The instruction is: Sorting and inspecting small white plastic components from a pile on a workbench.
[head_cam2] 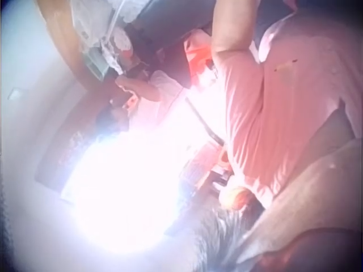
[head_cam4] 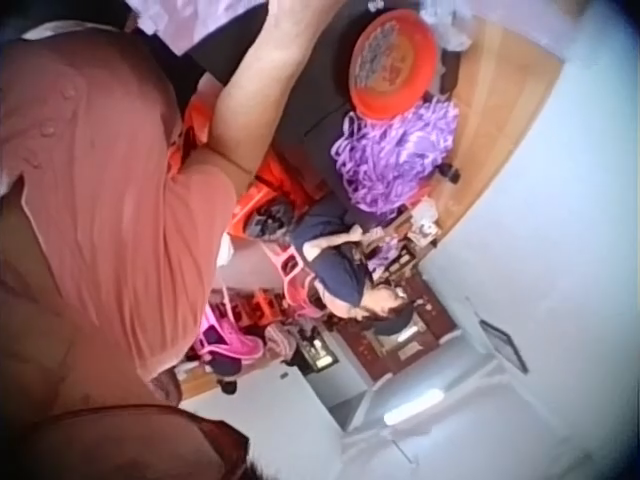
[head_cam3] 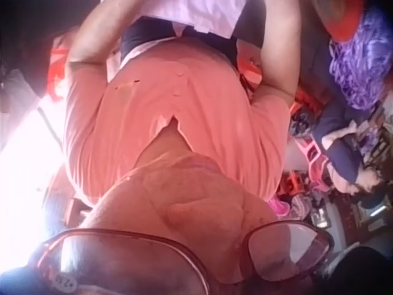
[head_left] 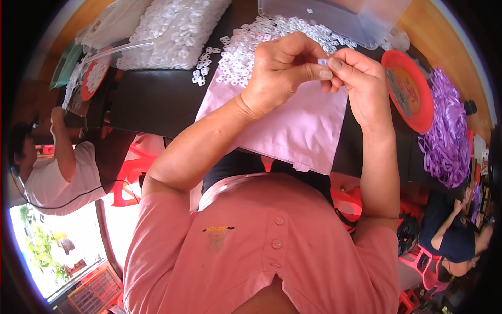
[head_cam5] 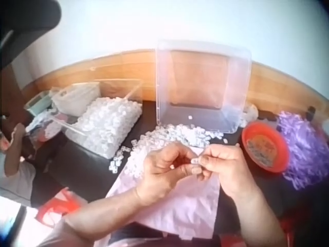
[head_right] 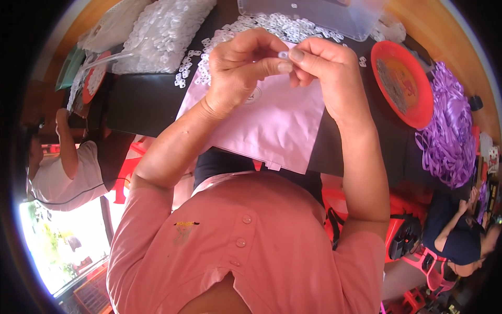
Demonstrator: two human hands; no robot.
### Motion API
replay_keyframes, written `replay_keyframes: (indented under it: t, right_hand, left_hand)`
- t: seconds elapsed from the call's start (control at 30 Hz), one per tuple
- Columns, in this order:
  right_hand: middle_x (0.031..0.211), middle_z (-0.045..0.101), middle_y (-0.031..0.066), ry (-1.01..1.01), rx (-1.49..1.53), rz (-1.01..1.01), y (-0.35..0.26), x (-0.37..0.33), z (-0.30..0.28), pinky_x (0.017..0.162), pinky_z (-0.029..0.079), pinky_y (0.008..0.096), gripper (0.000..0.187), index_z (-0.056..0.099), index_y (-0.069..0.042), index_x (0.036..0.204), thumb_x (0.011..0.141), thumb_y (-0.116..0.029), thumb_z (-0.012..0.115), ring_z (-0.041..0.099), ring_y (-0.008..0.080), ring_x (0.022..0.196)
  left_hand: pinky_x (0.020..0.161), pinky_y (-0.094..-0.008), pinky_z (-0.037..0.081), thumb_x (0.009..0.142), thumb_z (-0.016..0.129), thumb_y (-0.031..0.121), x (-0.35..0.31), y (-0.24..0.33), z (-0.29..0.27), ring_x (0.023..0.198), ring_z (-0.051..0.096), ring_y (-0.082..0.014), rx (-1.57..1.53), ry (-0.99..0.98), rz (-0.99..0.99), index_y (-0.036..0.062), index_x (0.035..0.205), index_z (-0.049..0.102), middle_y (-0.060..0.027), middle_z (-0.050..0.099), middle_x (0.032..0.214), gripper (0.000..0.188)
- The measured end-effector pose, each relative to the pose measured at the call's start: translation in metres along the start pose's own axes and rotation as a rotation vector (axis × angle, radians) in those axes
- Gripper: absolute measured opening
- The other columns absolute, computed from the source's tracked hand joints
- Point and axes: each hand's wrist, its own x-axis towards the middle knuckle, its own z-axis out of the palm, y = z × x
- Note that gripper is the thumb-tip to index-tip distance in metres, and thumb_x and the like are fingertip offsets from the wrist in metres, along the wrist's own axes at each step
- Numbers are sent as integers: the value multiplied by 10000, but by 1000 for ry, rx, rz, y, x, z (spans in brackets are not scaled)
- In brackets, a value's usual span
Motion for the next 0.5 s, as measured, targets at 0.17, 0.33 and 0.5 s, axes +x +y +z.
replay_keyframes:
  t: [0.17,0.33,0.5]
  right_hand:
    - [699,561,24,31,69,84,0,-3,-4,605,416,242,190,637,33,890,910,-147,581,548,122,636]
    - [704,558,41,22,90,79,-1,-3,-3,615,416,256,212,613,14,852,939,-172,563,546,135,636]
    - [651,566,9,128,-96,47,22,9,3,579,399,246,203,642,-34,827,925,-207,603,519,110,575]
  left_hand:
    - [631,-293,556,840,629,-99,2,-4,11,713,687,-210,-220,28,-49,-58,889,559,-134,659,768,95]
    - [652,-281,536,820,699,-44,-2,-3,6,734,662,-148,-28,-15,57,-38,912,595,-86,656,799,140]
    - [598,-248,510,786,750,-9,2,7,3,689,626,-102,3,243,46,-27,899,602,-53,648,778,187]
